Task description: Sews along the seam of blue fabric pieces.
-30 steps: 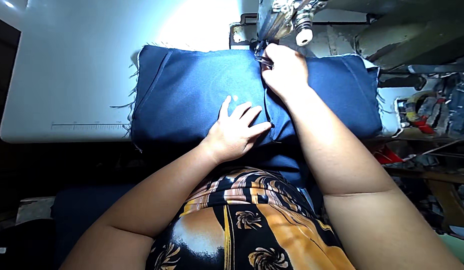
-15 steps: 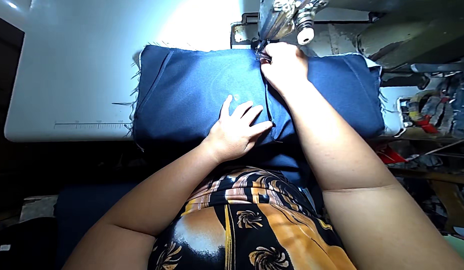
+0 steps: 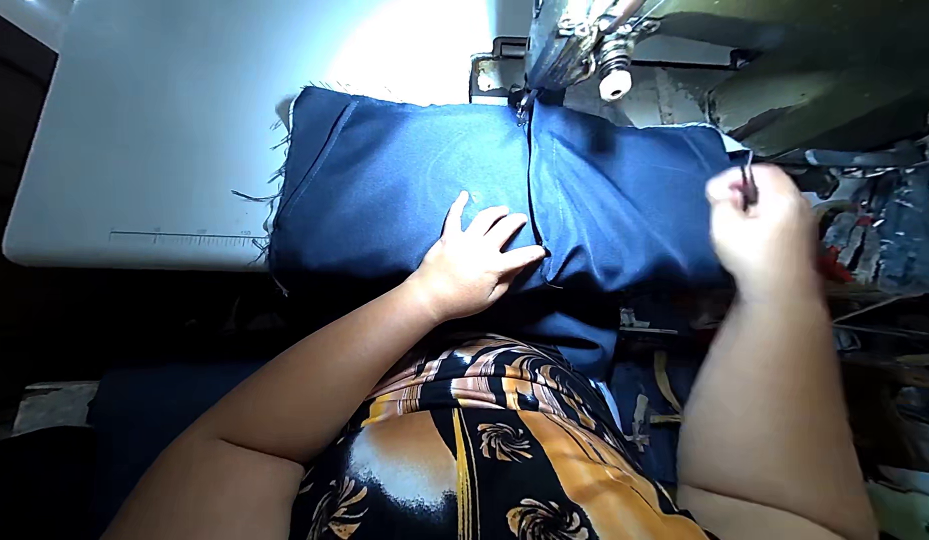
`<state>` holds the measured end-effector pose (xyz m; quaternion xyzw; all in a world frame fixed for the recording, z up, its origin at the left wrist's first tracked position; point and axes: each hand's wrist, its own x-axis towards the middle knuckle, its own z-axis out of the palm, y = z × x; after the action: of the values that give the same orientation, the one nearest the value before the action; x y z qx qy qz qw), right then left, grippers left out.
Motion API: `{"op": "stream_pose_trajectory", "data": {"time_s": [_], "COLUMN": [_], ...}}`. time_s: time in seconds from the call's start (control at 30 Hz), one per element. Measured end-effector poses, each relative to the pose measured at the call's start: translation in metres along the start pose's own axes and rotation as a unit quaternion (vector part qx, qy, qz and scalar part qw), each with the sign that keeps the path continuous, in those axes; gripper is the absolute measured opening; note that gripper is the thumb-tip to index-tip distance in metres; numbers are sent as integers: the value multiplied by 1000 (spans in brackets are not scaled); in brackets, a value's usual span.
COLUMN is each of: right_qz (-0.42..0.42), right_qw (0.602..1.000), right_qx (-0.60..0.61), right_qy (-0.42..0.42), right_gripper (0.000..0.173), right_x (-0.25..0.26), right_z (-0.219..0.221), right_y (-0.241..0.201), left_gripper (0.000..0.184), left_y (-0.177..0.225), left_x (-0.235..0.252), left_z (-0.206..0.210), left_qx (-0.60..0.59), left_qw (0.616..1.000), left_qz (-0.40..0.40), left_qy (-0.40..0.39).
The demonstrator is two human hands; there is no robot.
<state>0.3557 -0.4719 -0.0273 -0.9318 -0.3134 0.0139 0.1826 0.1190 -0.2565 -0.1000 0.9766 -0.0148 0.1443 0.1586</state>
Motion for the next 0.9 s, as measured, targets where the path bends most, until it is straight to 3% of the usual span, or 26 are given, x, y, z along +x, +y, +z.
{"op": "stream_pose_trajectory", "data": {"time_s": [0.1, 0.17, 0.23, 0.3, 0.4, 0.5, 0.6, 0.73, 0.9], "right_qz": [161, 179, 107, -43, -226, -313, -270, -180, -166], "right_qw": [985, 983, 994, 999, 959, 919, 950, 947, 920], "right_qx": [-59, -47, -14, 28, 166, 239, 143, 264, 353], "right_qy": [-24, -6, -10, 6, 39, -23, -64, -31, 22], "right_gripper": [62, 60, 47, 41, 32, 28, 31, 32, 32], "right_x": [-33, -48, -56, -50, -33, -22, -8, -13, -32], "right_z": [-27, -33, -33, -23, 12, 44, 64, 81, 91], "right_y": [66, 80, 60, 25, -43, -102, -116, -86, -73], "left_gripper": [36, 35, 34, 35, 39, 34, 35, 42, 41], "left_y": [0, 0, 5, 13, 28, 35, 30, 18, 19], "left_x": [1, 2, 3, 8, 9, 5, -2, -10, -6], "left_z": [-3, -6, -11, -18, -24, -20, -10, -7, -8], "left_qx": [-7, -15, -16, -7, -2, -25, -43, -31, -31], "left_qw": [1000, 1000, 999, 998, 991, 989, 992, 996, 996], "left_qz": [-1, -3, -13, -33, -87, -116, -103, -74, -66], "left_qy": [-8, -10, -34, -59, -100, -90, -64, -50, -46]}}
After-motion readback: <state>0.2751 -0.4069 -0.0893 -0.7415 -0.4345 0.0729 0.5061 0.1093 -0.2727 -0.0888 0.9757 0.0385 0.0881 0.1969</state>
